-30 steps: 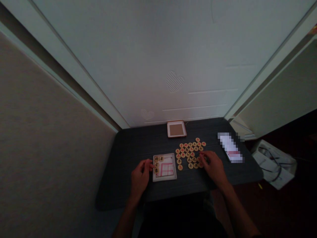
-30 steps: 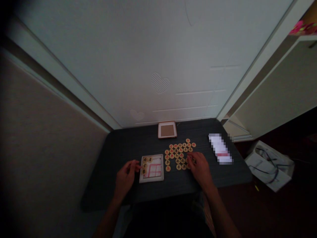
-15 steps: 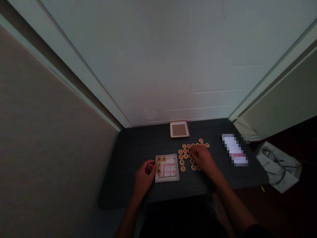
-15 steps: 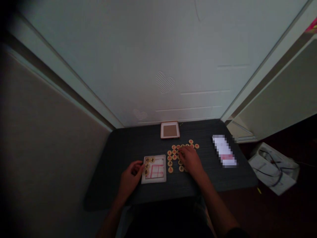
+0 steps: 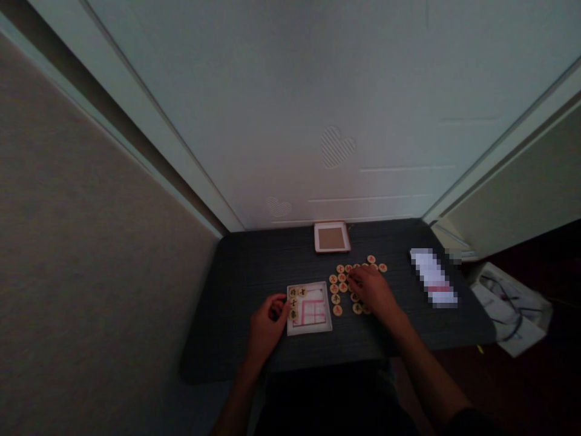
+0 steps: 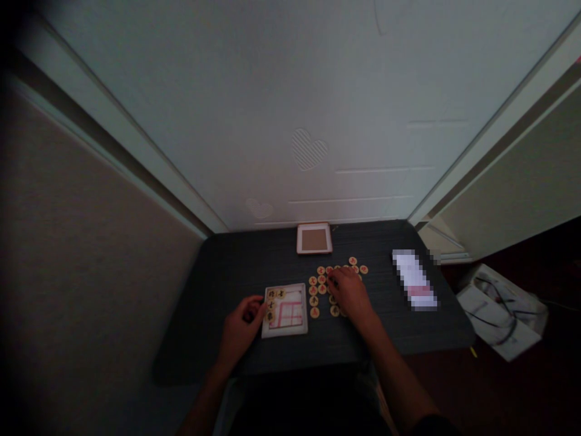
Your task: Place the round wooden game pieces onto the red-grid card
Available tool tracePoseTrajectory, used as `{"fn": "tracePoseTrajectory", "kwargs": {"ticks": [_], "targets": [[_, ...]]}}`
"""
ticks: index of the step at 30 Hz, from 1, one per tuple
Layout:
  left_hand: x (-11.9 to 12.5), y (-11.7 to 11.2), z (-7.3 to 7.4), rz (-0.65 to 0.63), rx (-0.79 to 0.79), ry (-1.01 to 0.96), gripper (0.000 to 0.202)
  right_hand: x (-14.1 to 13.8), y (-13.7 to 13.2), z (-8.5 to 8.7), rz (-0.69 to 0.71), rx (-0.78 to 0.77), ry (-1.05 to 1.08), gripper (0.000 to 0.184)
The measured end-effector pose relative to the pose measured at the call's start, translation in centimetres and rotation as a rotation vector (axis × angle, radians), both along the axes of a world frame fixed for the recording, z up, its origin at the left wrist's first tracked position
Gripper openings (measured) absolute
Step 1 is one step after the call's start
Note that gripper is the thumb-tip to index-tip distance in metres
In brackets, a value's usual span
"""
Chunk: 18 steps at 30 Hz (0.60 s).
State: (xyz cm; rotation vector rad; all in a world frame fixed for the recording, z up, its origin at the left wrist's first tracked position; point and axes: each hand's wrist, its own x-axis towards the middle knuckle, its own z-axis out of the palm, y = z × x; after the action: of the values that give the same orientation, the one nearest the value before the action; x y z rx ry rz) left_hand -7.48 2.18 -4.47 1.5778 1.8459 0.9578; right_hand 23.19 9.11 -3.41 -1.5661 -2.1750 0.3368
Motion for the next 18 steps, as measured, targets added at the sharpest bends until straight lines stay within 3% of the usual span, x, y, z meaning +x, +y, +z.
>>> {"fn": "tracePoseTrajectory", "kwargs": {"ticks": [18], "targets": [[0.07,0.13,-0.15,0.001,0.003,-0.016,0.032,-0.36,0.23,0.01,-0.049,-0.021,-0.068,0.006]]}}
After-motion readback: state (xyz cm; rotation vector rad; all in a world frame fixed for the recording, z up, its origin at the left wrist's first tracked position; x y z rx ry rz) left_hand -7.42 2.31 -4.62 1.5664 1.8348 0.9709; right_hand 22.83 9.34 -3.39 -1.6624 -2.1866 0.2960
